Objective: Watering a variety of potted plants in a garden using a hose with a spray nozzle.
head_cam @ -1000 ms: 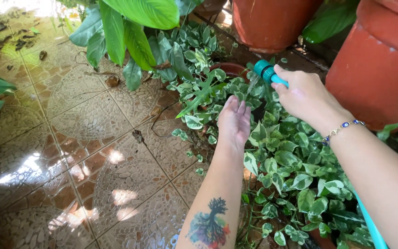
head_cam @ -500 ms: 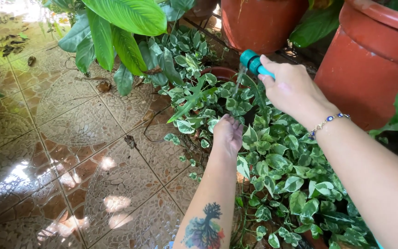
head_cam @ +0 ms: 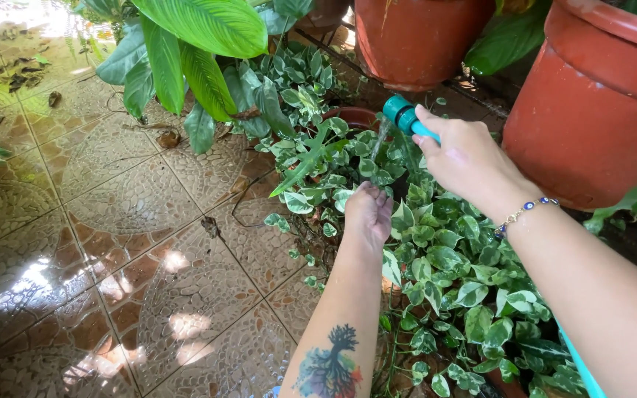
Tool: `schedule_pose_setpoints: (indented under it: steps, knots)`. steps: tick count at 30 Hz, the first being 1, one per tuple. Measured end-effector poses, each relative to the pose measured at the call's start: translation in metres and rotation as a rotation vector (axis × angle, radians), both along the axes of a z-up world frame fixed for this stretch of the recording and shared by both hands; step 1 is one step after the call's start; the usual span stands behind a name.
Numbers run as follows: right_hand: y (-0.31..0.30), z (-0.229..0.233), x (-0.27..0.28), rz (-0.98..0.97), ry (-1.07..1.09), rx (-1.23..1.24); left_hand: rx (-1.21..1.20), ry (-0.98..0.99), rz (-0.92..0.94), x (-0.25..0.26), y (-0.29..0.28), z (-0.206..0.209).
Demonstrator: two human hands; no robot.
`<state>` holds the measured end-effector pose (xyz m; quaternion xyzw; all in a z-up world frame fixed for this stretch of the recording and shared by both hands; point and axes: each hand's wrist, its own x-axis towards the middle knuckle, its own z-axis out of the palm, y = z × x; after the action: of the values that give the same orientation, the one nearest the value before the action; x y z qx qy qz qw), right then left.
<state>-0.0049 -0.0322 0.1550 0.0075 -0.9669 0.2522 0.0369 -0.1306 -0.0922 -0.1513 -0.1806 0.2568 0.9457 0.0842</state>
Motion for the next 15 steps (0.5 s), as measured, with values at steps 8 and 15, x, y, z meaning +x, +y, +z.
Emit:
schedule_pose_setpoints:
  steps: [8, 15]
  knots:
    - [0.002, 0.002, 0.003, -0.015, 0.001, -0.002, -0.033, -0.024, -0.029, 0.028, -0.008, 0.043]
    - [0.009, 0.000, 0.009, -0.036, -0.010, -0.004, -0.036, -0.008, -0.048, 0.035, -0.004, 0.058]
